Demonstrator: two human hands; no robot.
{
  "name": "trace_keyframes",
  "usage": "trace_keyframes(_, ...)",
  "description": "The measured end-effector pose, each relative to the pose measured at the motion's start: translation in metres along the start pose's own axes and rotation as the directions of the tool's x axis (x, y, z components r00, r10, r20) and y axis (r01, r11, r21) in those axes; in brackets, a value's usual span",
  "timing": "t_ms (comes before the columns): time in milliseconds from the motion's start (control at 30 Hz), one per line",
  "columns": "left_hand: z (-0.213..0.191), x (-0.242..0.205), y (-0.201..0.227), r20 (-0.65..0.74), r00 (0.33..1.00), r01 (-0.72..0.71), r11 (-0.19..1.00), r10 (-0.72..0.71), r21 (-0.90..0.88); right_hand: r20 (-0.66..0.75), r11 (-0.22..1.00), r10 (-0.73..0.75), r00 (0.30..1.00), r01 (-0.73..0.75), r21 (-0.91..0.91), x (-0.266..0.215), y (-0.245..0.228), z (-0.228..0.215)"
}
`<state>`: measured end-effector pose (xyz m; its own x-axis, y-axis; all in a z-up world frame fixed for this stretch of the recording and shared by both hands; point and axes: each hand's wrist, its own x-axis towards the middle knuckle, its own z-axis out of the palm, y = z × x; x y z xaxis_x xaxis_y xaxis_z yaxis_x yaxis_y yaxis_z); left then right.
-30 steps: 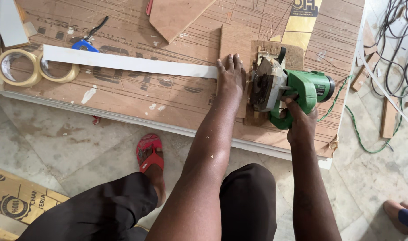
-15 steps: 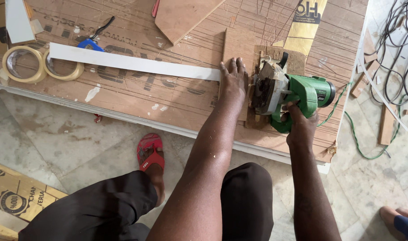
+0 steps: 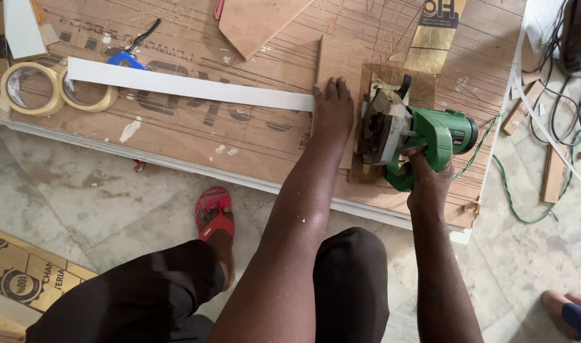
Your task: The person uses a circular saw to cut a long white strip of material on a workbench. They then measure and mark a piece of plywood using a tape measure and a pencil, preparing it for further cutting.
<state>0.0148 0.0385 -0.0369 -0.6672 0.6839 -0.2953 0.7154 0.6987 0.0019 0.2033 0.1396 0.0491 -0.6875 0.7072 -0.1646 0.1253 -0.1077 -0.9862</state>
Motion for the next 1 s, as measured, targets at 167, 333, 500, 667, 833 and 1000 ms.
trace_keyframes(167,0.003,0.002,-0.003,0.089,0.995,-0.046,0.998,0.043,0.032,0.015,0.999,-0.033,0.999,0.033,0.012,-0.001,0.001,0.001)
trace_keyframes(333,-0.001,0.012,-0.006,0.207,0.975,-0.092,0.993,0.074,0.077,0.011,0.999,-0.038,0.999,0.038,0.024,0.000,0.005,-0.002)
trace_keyframes(500,0.018,0.025,-0.002,0.197,0.979,-0.075,0.995,0.060,0.071,-0.006,0.998,-0.027,1.000,0.028,0.060,0.004,0.011,-0.003)
trace_keyframes(667,0.019,0.028,-0.001,0.221,0.973,-0.077,0.995,0.060,0.069,-0.017,0.998,-0.034,0.999,0.035,0.060,0.006,0.011,-0.003)
trace_keyframes(833,0.023,0.031,-0.001,0.207,0.977,-0.066,0.994,0.047,0.083,-0.021,0.998,-0.031,0.999,0.032,0.060,0.008,0.010,-0.001)
trace_keyframes(1000,0.030,0.033,0.002,0.205,0.977,-0.076,0.993,0.056,0.088,-0.038,0.999,-0.004,0.999,0.005,0.048,0.012,0.010,-0.001)
